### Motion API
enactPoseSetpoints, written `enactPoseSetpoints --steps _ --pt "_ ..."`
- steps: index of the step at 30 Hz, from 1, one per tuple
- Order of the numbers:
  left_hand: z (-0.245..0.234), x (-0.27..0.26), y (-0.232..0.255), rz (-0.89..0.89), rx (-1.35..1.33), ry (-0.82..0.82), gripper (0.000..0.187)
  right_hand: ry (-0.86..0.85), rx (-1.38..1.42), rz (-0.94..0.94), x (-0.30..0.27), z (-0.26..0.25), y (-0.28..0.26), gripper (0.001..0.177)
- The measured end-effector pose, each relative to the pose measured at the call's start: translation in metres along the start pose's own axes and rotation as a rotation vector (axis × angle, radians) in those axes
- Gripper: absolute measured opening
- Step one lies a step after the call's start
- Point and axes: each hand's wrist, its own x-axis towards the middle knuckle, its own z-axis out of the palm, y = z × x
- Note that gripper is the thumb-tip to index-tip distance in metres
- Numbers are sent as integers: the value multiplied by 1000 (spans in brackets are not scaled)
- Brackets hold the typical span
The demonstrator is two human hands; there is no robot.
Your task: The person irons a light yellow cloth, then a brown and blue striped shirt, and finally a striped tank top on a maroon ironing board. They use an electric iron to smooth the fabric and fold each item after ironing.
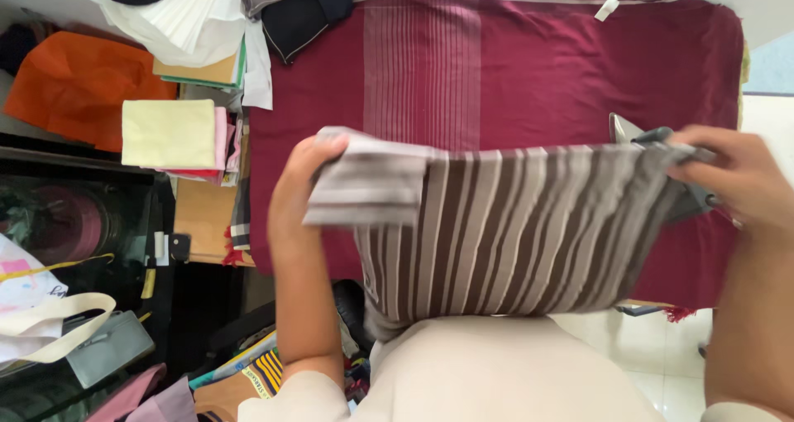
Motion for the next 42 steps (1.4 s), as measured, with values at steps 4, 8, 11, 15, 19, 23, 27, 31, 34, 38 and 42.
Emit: enactPoseSetpoints --steps 4,8,11,15,19,23,27,31,34,38,42 --pt "-2 114 -50 -220 -147 -202 31 41 -89 124 89 46 32 17" --pt "-16 230 -116 -288 -231 -9 30 153 -105 294 176 64 113 12" --pt "-19 315 -151 -259 -220 41 31 289 -283 241 228 67 164 19" --pt "-4 394 -162 -196 -215 59 31 542 -605 295 275 76 161 21" --pt "21 421 -158 -102 -151 -33 55 604 -772 220 283 79 140 22" --pt "19 374 -148 52 -75 -46 75 600 -1014 -94 219 59 103 44" --pt "-32 295 -154 299 323 86 51 668 -1392 186 100 28 89 68" --pt "-94 207 -191 419 743 354 34 368 -1348 555 73 13 103 62" --pt "-109 175 -209 278 815 352 36 323 -1180 411 98 24 90 58" --pt "-100 174 -217 175 829 297 39 309 -1128 63 151 100 28 53" --pt "-101 188 -212 112 981 314 38 54 -1073 -266 225 226 6 27"
